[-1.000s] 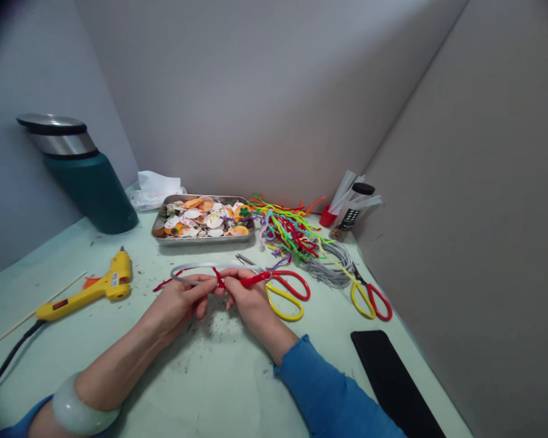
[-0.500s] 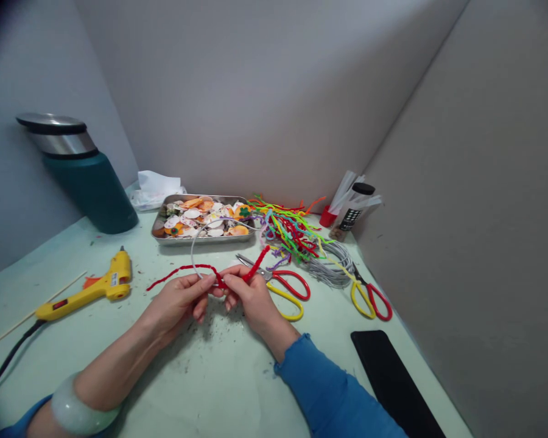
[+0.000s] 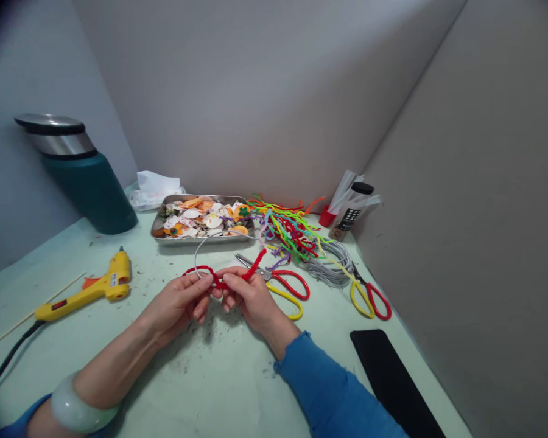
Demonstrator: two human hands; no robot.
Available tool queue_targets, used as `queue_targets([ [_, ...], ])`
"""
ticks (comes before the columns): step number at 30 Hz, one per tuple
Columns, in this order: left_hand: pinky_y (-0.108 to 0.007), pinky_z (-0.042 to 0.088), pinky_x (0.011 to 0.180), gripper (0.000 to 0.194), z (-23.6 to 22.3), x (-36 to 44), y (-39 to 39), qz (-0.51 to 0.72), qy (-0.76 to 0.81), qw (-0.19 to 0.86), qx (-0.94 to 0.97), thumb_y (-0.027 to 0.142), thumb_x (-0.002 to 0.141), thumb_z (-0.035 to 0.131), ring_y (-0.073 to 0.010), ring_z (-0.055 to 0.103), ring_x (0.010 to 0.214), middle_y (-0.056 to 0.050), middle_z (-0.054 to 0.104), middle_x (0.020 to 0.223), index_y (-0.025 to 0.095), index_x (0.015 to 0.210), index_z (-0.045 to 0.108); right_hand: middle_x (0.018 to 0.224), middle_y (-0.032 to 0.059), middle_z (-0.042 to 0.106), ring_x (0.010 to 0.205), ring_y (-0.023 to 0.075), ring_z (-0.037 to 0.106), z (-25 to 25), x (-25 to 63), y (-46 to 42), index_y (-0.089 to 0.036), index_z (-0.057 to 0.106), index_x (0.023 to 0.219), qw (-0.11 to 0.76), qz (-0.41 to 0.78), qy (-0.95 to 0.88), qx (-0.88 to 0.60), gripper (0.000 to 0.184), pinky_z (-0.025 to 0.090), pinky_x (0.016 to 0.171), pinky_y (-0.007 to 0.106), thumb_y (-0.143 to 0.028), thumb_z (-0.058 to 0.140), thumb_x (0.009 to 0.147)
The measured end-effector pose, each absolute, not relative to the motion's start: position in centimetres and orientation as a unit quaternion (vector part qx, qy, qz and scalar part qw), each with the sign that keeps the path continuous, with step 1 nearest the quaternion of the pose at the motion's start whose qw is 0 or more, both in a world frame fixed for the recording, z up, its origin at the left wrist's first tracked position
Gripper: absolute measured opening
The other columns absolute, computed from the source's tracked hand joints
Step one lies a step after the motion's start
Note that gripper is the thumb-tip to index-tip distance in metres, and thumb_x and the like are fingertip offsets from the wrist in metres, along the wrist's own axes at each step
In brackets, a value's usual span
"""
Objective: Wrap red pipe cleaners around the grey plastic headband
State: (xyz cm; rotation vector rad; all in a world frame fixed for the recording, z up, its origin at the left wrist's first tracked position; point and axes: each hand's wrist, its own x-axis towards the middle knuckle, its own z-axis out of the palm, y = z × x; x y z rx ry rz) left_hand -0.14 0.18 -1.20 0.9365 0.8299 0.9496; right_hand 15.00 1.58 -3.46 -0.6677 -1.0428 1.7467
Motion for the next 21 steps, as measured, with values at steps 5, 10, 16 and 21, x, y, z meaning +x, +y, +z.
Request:
queue_targets([
  [5,-0.017,0.039,0.039,0.031,-1.25,-0.23,0.05,0.431,0.359,0.721,0.408,0.037,0.084,0.058,-0.0068,0.040,0.035,0.002,0.051,0.038,0.011,0.069,0.066,0.061,0.0009,0.060,0.044,0.0066,0.046,-3.52,15.20,1.69,-0.013,0.068,0.092,0.470,0.735,-0.419,-0.250,0.022,0.042,0.046,0.021,-0.031,0.064,0.080],
  [10,-0.018,0.040,0.040,0.032,-1.35,-0.19,-0.02,0.428,0.346,0.730,0.405,0.037,0.085,0.057,-0.0072,0.041,0.036,0.001,0.050,0.038,0.010,0.072,0.067,0.058,-0.0012,0.053,0.046,0.0070,0.040,-3.30,15.43,1.60,-0.015,0.068,0.087,0.458,0.761,-0.404,-0.220,0.018,0.040,0.048,0.021,-0.031,0.061,0.081],
  [16,-0.019,0.041,0.039,0.026,-1.39,-0.01,-0.09,0.430,0.360,0.730,0.390,0.039,0.080,0.062,-0.0089,0.042,0.037,0.002,0.052,0.039,0.014,0.075,0.063,0.061,-0.0013,0.051,0.050,0.0080,0.038,-3.39,15.58,1.60,-0.015,0.067,0.084,0.443,0.756,-0.435,-0.206,0.019,0.039,0.051,0.023,-0.032,0.059,0.082],
  [21,-0.019,0.041,0.039,0.029,-1.04,0.21,-0.17,0.417,0.376,0.722,0.405,0.041,0.076,0.067,-0.0066,0.040,0.037,0.001,0.055,0.046,0.014,0.070,0.061,0.062,-0.0009,0.048,0.054,0.0105,0.042,-3.11,15.63,1.58,-0.015,0.065,0.073,0.439,0.735,-0.468,-0.221,0.022,0.038,0.053,0.024,-0.036,0.062,0.080],
])
